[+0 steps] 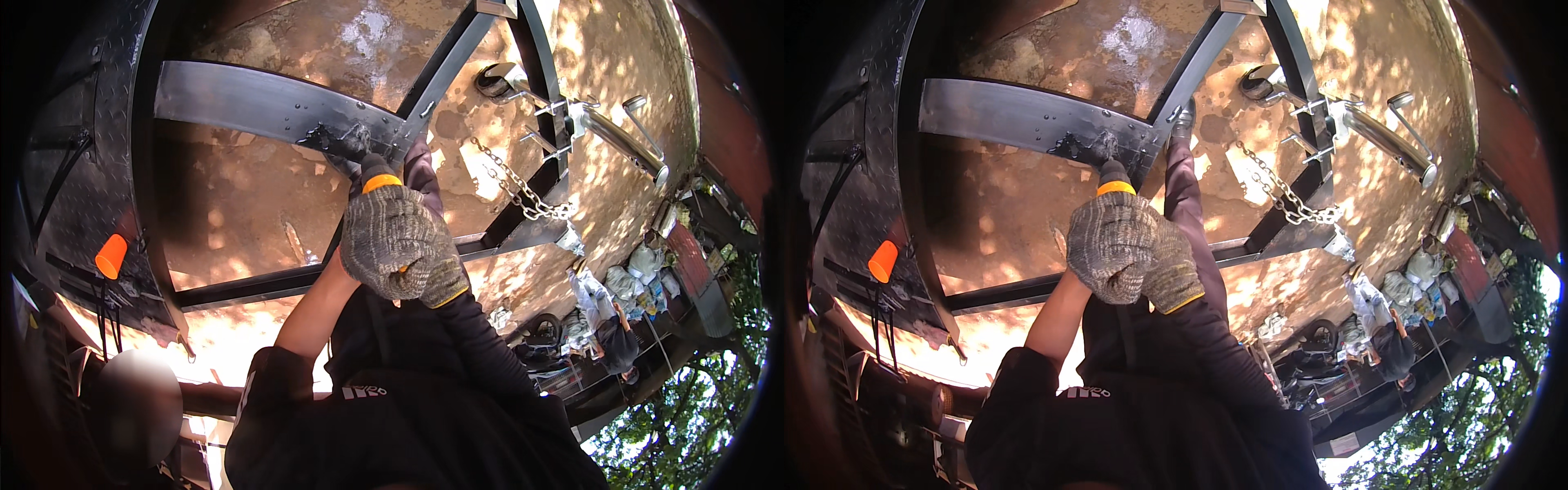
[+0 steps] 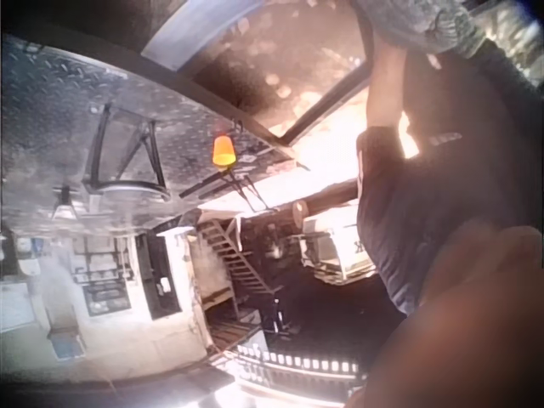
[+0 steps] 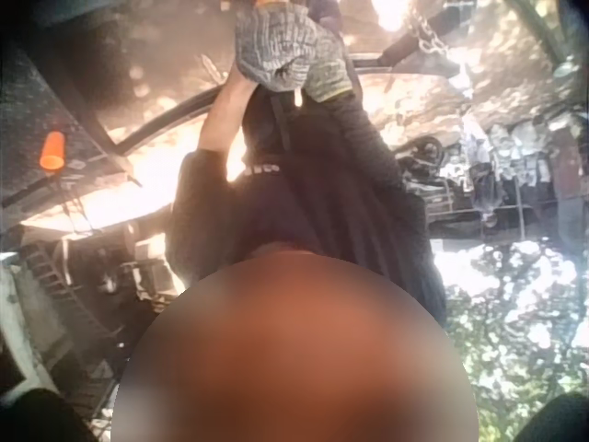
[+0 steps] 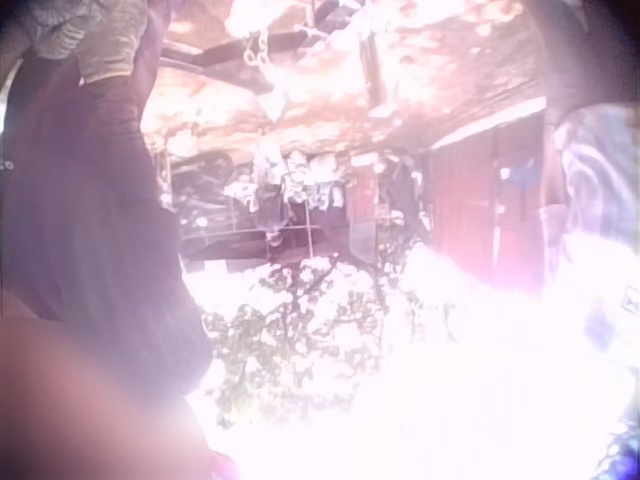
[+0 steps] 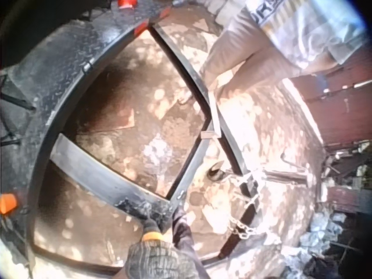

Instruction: The person uses a yellow power drill to fasten bolts into a metal frame structure while another person assists by holding the frame steady. The task involves repeated drilling and repositioning of the frame to secure multiple joints.

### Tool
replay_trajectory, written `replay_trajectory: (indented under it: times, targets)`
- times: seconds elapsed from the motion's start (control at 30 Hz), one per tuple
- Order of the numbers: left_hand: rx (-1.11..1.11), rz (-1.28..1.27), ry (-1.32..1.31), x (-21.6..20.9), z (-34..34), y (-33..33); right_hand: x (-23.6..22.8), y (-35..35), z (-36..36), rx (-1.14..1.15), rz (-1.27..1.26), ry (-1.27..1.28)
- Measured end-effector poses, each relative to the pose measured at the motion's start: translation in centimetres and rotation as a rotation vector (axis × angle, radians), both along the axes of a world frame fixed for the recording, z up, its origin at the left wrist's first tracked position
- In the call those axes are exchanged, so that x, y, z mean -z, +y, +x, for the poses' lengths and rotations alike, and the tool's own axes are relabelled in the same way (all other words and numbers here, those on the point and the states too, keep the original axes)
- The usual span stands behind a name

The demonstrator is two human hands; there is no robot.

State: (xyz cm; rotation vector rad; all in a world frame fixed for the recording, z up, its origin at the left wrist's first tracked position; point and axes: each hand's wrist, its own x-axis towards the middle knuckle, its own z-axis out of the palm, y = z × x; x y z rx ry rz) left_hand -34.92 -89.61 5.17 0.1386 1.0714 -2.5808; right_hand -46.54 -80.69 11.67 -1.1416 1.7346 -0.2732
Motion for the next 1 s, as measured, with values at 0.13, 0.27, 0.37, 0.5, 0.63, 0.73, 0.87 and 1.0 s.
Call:
replay_trajectory:
  times: [0.13, 0.27, 0.37, 0.5, 0.63, 0.73, 0.87, 1.0]
  targets:
    - [-0.015, -0.209, -0.098, -0.6, -0.4, -0.7, 0.5, 0.5, -0.1, -0.034, 0.039, 0.002]
    - [0.215, -0.550, -0.483, -0.7, -0.2, -1.1, 0.6, -0.3, -0.2, 0.107, 0.051, -0.082]
    - [0.154, -0.351, -0.381, -0.2, -0.4, -0.7, 0.6, -1.2, -0.2, 0.257, 0.071, -0.176]
    - [0.063, -0.386, -0.325, -0.2, -0.7, -0.5, 0.6, -1.9, -0.1, 0.418, 0.120, -0.282]
    - [0.220, -0.646, -0.578, -0.2, -0.1, -0.7, -0.7, -4.5, -0.4, 0.548, 0.206, -0.373]
    - [0.338, -0.771, -0.722, -0.2, 0.1, -0.4, -0.4, -4.3, 0.0, 0.663, 0.161, -0.433]
    - [0.077, -0.067, -0.234, -1.0, -1.0, -1.2, 0.7, -2.7, 0.2, 0.661, 0.041, -0.441]
    - [0.119, -0.068, -0.217, 0.1, -0.8, -0.4, 0.5, -3.1, 0.0, 0.554, -0.007, -0.366]
